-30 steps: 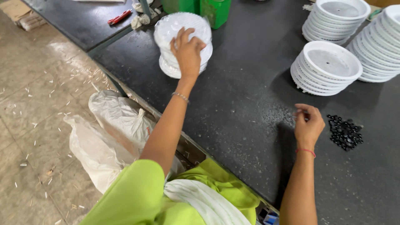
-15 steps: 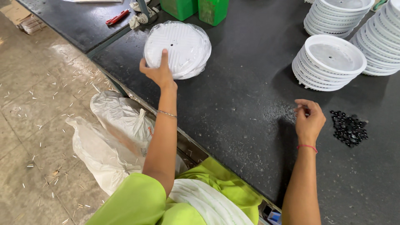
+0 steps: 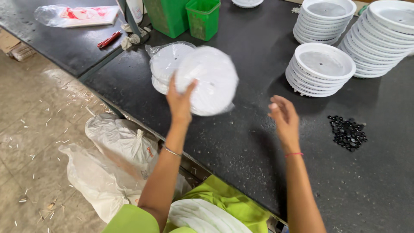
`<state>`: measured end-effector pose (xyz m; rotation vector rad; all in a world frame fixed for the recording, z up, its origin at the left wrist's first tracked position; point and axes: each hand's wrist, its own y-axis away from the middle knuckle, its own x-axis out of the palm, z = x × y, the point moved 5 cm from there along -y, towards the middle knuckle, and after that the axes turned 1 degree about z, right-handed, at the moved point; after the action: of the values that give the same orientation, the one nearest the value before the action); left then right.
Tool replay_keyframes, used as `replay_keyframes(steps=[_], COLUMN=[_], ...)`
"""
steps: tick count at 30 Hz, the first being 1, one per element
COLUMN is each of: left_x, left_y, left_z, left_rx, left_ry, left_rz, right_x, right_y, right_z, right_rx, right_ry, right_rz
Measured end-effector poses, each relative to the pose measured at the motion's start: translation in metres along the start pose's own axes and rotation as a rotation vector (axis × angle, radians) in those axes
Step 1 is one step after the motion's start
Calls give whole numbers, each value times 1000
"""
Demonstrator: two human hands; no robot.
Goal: The person assembles white round plastic covers at a workbench, pressing small black plastic clips into holes on each cover one at a time. After fitting the clips, the person wraps the cover in clear plastic film and stacks the finished covers with others on the table.
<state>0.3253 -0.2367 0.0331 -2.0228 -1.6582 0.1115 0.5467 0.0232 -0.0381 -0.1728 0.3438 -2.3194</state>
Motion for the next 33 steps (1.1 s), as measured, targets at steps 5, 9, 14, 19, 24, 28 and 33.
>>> replay_keyframes(steps=[5, 9, 14, 19, 24, 28, 33], left_x=[78, 119, 143, 148, 147, 147, 154], left_y=[73, 114, 129, 125, 116, 109, 108], left_z=[-8, 9, 23, 22, 14, 2, -16], left_rx=[406, 406, 296, 252, 129, 114, 236], left_ry=[-286, -359, -338, -340, -348, -433, -505], left_rz=[373, 599, 890, 884, 910, 912, 794], right_x=[16, 11, 1, -4, -6, -8, -12], right_y=[5, 3, 13, 22, 23, 22, 24], right_z=[-11, -24, -24, -17, -4, 1, 2], right_rx=[73, 8, -142, -96, -206, -232, -253], right_ry=[-102, -336, -252, -217, -108, -200, -271], right_rz=[83, 88, 113, 192, 151, 116, 102])
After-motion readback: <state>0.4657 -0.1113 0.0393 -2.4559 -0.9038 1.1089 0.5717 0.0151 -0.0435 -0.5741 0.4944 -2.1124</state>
